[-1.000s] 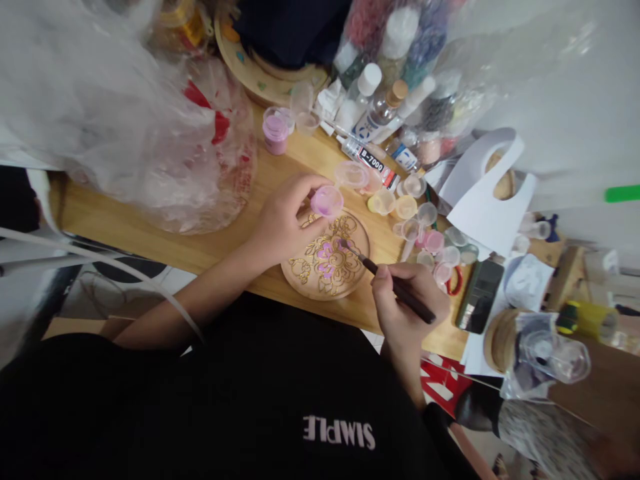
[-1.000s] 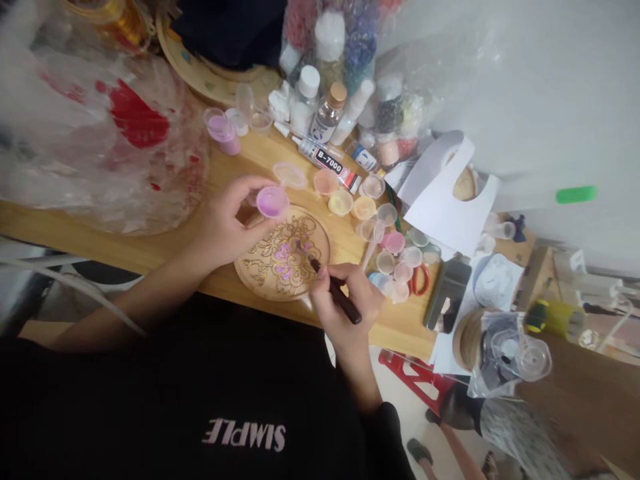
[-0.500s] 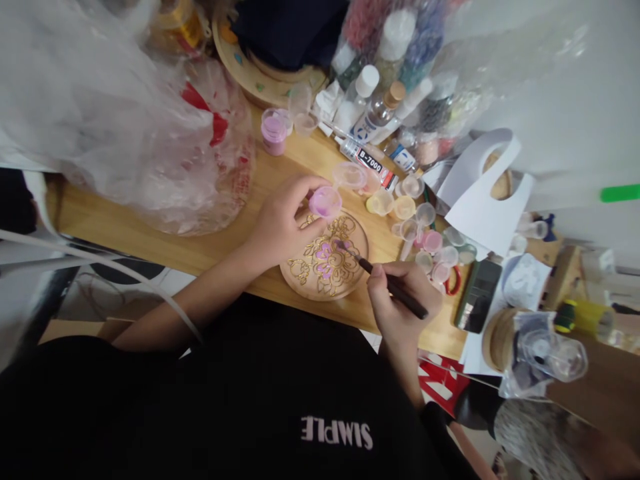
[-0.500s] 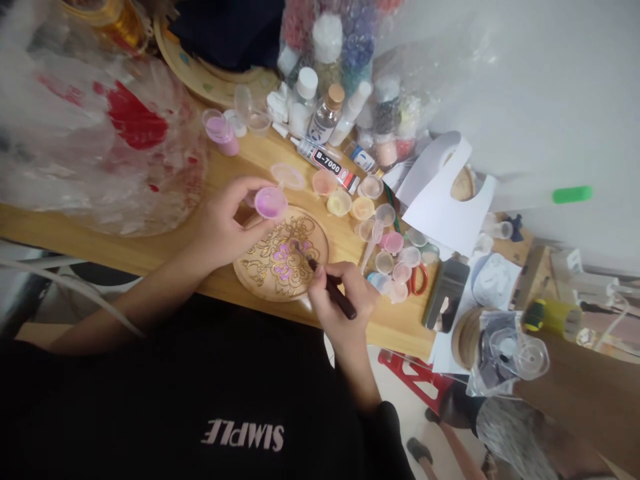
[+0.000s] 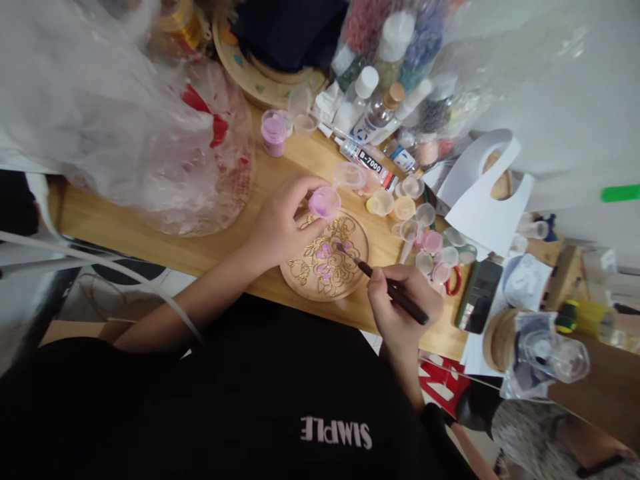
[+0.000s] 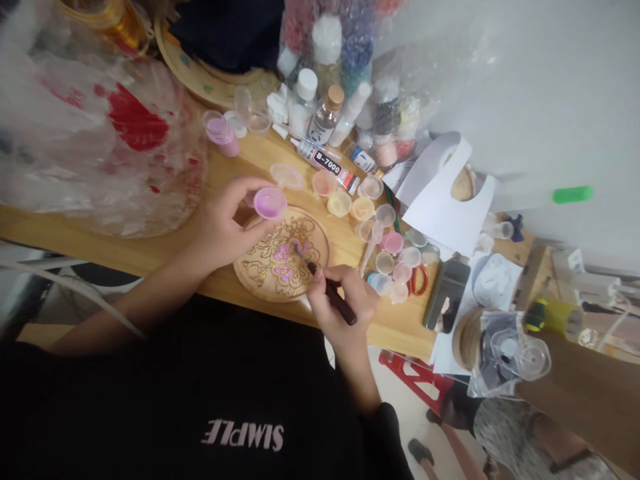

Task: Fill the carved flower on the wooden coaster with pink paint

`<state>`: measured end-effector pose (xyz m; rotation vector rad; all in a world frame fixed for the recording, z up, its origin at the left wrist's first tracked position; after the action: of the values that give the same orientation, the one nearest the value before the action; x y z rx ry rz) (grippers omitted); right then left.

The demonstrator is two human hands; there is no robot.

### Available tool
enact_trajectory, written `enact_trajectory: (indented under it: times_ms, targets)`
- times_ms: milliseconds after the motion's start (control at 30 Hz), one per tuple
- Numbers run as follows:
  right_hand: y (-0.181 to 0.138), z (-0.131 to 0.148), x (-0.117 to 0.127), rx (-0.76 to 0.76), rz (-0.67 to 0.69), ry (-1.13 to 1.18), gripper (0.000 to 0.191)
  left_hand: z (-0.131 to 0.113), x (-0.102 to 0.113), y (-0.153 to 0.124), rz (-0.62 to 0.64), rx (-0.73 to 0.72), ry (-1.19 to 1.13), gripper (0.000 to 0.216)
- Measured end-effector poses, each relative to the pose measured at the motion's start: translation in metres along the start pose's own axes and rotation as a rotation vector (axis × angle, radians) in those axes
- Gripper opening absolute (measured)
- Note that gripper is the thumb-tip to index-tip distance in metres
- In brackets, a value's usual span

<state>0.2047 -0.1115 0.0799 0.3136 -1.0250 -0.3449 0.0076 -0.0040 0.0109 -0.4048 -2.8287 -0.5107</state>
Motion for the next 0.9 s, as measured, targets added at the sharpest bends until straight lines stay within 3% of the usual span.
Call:
enact_trajectory:
  times_ms: [567, 900]
  targets:
    - [-0.0012, -0.0002, -0.0014, 0.028, 0.002, 0.034, 0.021, 0.0015, 0.0002, -0.0008, 0.006, 0.031, 0.057, 0.038]
    - [-0.0024, 0.0006, 0.0015, 0.025, 0.024, 0.021, 0.02, 0.0057, -0.0013, -0.0003, -0.011, -0.073, -0.014, 0.038]
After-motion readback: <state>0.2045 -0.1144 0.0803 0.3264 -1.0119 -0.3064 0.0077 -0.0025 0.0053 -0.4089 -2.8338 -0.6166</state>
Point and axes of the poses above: each hand's wrist, its own y-axis towards the middle knuckle, its own x-axis out of the back of the hand, z = x × y, the point moved 1 cm from there along y, towards the middle knuckle, and after that the axes turned 14 degrees about -y, right-handed, at the moved point
